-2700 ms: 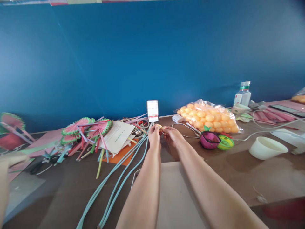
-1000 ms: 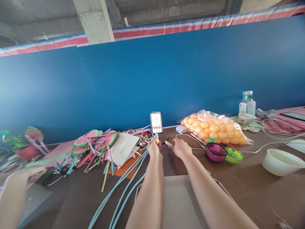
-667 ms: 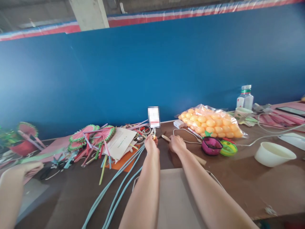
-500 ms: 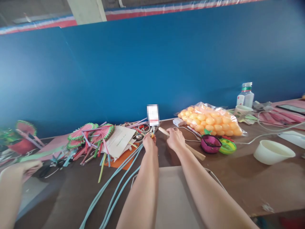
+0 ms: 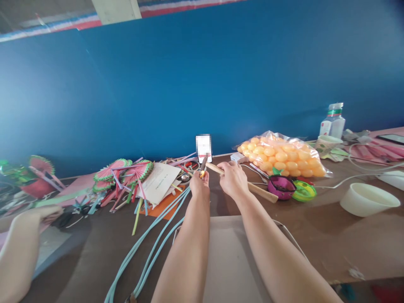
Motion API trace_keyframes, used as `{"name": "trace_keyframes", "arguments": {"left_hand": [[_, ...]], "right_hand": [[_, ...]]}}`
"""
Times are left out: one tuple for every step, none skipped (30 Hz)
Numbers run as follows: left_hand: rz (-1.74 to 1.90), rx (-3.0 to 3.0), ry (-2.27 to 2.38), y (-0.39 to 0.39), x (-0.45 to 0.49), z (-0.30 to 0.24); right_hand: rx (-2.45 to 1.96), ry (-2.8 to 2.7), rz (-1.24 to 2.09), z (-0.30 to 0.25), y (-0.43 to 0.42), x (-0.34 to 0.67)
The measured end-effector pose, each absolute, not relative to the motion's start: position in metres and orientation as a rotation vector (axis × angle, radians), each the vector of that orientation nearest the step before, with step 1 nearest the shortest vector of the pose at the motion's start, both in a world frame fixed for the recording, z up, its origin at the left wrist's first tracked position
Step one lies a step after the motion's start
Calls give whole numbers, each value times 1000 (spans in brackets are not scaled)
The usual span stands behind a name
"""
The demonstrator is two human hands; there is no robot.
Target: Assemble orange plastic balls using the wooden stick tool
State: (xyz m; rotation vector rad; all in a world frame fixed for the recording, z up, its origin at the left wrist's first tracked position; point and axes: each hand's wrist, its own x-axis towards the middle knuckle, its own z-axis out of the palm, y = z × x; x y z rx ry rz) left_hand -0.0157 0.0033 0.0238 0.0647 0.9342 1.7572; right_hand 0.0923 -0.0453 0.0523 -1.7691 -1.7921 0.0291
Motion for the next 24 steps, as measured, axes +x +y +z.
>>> {"name": "trace_keyframes", "arguments": {"left_hand": [[1747,50,930,3,-16,24],[1728,22,922,3,-16,25],[1710,-8,911,3,-16,26],[1700,-33,899,2,-16,27],[1694,-55,889,1,-16,28],[1692,-69,884,1,-16,28],[1691,-76,880,1,-16,29],[1692,-79,880,0,-16,29],[1692,-79,883,0,-16,29],[1694,-76,887,0,-16,29],[1698,-71,890,0,-16,29],[1704,-65,890,0,-16,29],[1710,-60,888,0,-16,29],[1715,-55,884,0,-16,29],[1717,-50,880,0,-16,28],[1717,-46,877,0,-16,28],[1716,-46,877,0,-16,28],[1714,-49,879,0,-16,28],[1712,-53,883,0,-16,27],[1713,-58,886,1,-16,27],[1714,-62,888,1,-16,26],[1718,-64,890,2,-17,26],[1724,-62,888,2,-17,25],[1730,-56,883,2,-17,25]], "right_hand": [[-1759,-1781,17,53,-45,92],[-1745,-1769,2,53,-46,92],[-1732,-1760,-12,53,-46,92],[-1723,-1756,-20,54,-46,91],[-1717,-1763,-20,54,-46,91],[-1715,-1777,-12,54,-46,91],[-1716,-1793,1,54,-47,90],[-1718,-1808,12,54,-47,90],[-1719,-1814,15,54,-47,89],[-1718,-1809,9,54,-47,89],[-1715,-1796,-4,55,-47,89],[-1712,-1780,-18,55,-47,89],[-1709,-1771,-26,55,-47,89],[-1708,-1772,-25,55,-47,89],[-1709,-1782,-16,55,-47,89],[-1710,-1800,-5,55,-47,89],[-1710,-1814,1,55,-47,89],[-1707,-1819,-2,55,-47,89],[-1701,-1811,-14,56,-47,89],[-1693,-1793,-33,56,-47,89],[-1686,-1773,-51,56,-47,89],[-1681,-1759,-61,56,-47,90],[-1683,-1755,-61,56,-47,90],[-1688,-1762,-51,56,-47,90]]}}
